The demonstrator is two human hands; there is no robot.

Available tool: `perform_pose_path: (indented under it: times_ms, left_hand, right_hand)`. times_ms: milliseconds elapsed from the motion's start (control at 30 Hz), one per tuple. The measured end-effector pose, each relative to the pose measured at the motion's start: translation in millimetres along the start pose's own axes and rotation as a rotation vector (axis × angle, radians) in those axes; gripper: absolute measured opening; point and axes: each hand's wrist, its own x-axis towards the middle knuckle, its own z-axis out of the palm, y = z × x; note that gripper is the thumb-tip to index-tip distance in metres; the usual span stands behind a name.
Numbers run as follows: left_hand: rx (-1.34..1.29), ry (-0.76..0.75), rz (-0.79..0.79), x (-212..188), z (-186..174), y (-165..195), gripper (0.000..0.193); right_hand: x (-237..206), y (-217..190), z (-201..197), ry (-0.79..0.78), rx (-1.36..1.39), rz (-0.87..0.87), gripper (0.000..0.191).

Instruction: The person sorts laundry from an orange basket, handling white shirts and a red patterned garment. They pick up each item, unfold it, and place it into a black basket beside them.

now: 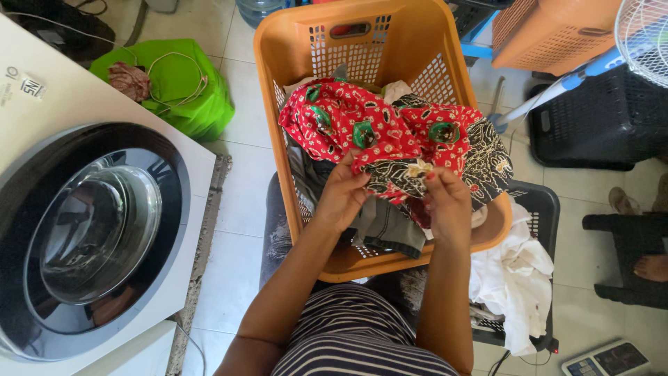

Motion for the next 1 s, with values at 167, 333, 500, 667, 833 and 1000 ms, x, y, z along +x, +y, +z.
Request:
perform_pose_path:
  times_ms: [167,333,500,667,833,1000]
  left_hand:
    - [0.373,0.08,0.009,2.0,-2.1,13.6,0.045]
    - [0.438,0.155,0.19,9.2,5.3,5.4,0.033]
    - [0.458,-0.035,0.258,6.2,20.6,15.7,0.049]
    - [1.478,-0.169,0.546,-7.4,33.8,23.0,0.083]
    - [1.925,0.292,0.708,-5.9,20.6,0.4,0.078]
    - [1.588,0.536,0.905,42.5,-21.5,30.1,0.094]
  right_hand:
    - [1.6,-3.3,20.3,0.018,-0.491,-0.368,0.013]
    - [-20.6,-20.9,41.9,-0.007,-0.639,-0.743,0.027]
    - [-20.9,-19.2,31.1,-0.218,-0.711,-0.467,0.041]
    - [-34.8,-62.4,-91.8,0.274,-1.382,-1.426,0.033]
    - [-71.0,-87.1,-241.6,0.136,0.388,-0.852,0.023]
    - [-97.8,-91.5,-314.4,0.107,0.492,-0.86,0.033]
